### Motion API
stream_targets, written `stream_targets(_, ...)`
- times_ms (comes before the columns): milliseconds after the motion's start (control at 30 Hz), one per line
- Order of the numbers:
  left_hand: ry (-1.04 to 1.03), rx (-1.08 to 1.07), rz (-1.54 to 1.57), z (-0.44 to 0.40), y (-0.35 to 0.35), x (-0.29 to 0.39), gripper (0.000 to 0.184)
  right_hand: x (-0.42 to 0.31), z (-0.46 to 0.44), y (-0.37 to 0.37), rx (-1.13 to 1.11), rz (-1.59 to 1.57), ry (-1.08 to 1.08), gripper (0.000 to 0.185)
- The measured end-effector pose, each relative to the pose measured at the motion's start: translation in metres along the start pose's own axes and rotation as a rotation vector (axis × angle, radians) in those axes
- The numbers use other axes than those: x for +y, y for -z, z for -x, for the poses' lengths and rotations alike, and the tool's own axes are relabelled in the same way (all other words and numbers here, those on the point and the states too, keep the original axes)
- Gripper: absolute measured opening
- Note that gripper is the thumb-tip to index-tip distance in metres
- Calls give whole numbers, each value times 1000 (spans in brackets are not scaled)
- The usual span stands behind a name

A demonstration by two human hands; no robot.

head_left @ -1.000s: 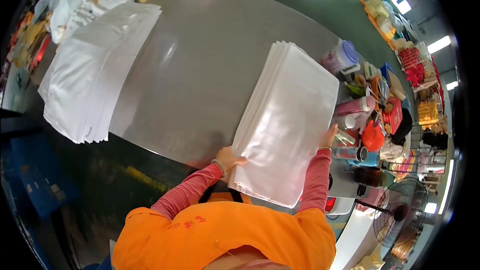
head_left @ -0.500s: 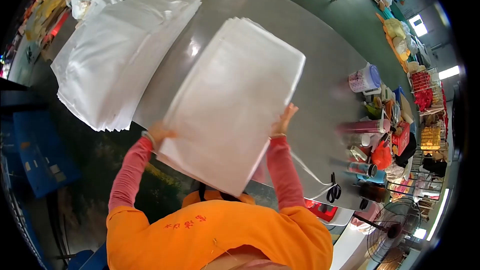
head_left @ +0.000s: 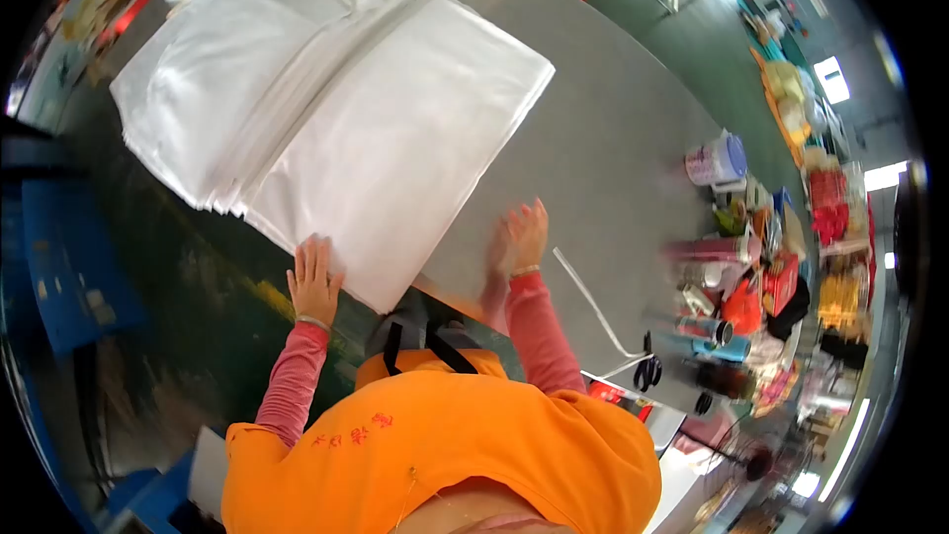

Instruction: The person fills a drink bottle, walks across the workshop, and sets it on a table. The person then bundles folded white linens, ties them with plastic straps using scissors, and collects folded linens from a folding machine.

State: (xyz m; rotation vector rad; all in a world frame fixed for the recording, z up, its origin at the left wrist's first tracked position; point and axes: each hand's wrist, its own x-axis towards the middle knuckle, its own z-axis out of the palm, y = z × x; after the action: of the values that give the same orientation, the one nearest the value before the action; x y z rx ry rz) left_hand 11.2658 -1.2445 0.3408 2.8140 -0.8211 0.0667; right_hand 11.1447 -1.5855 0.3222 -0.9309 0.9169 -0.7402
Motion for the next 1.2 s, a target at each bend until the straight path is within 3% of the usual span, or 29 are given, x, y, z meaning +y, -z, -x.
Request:
stream_targets(67, 207, 72, 99, 45, -13, -1, 52, -8, 21, 41, -11, 75, 20, 45)
stream_targets(167, 729, 66, 508, 142, -93, -34, 51, 14, 32, 103, -95, 285, 177, 44)
stream_targets(200, 761, -59, 477, 172, -99, -28, 48, 14, 44, 114, -122, 311, 200, 41)
stream_targets(267, 818, -330, 432, 233, -102, -16, 44, 10, 62, 136, -283, 370, 10, 32)
stream_targets(367, 897, -693, 613, 315, -103, 23, 38, 4, 101, 145, -474, 456, -145, 21)
stream_targets(467, 1206, -519, 1330, 427, -156, 50, 33, 18, 123, 140, -641, 631, -125, 17)
stream_targets(533, 1140, -370, 1279, 501, -188, 55, 30, 34, 137, 124, -773, 740, -90, 17)
stream_targets(600, 1564, -20, 1549, 555, -189, 74, 28, 45, 155, 105, -918, 814, -75, 17)
stream_targets(633, 1993, 326, 1829, 578, -178, 75, 27, 52, 166, 96, -1019, 826, -39, 16)
stream_targets(700, 1945, 848, 1885, 639, -155, 83, 34, 70, 188, 76, -1216, 828, 26, 15)
stream_targets(767, 1965, 1720, 1880, 702, -164, 76, 44, 76, 227, 57, -1270, 887, -87, 15)
stream_targets(867, 2114, 2575, 1672, 816, -169, 62, 47, 117, 287, 48, -1290, 807, -183, 30)
stream_targets(967, 1669, 2741, 1701, 922, -196, 74, 55, 158, 366, 51, -1365, 879, -276, 43)
stream_targets(1067, 1677, 2922, 1767, 923, -167, 64, 47, 204, 466, 69, -1516, 971, -490, 39)
stream_targets(1167, 1493, 2877, 1515, 907, -183, 80, 33, 249, 570, 120, -1876, 1034, -592, 35)
stream_targets(1200, 1479, 2787, 1660, 902, -175, 88, 27, 257, 603, 135, -1878, 1092, -728, 44)
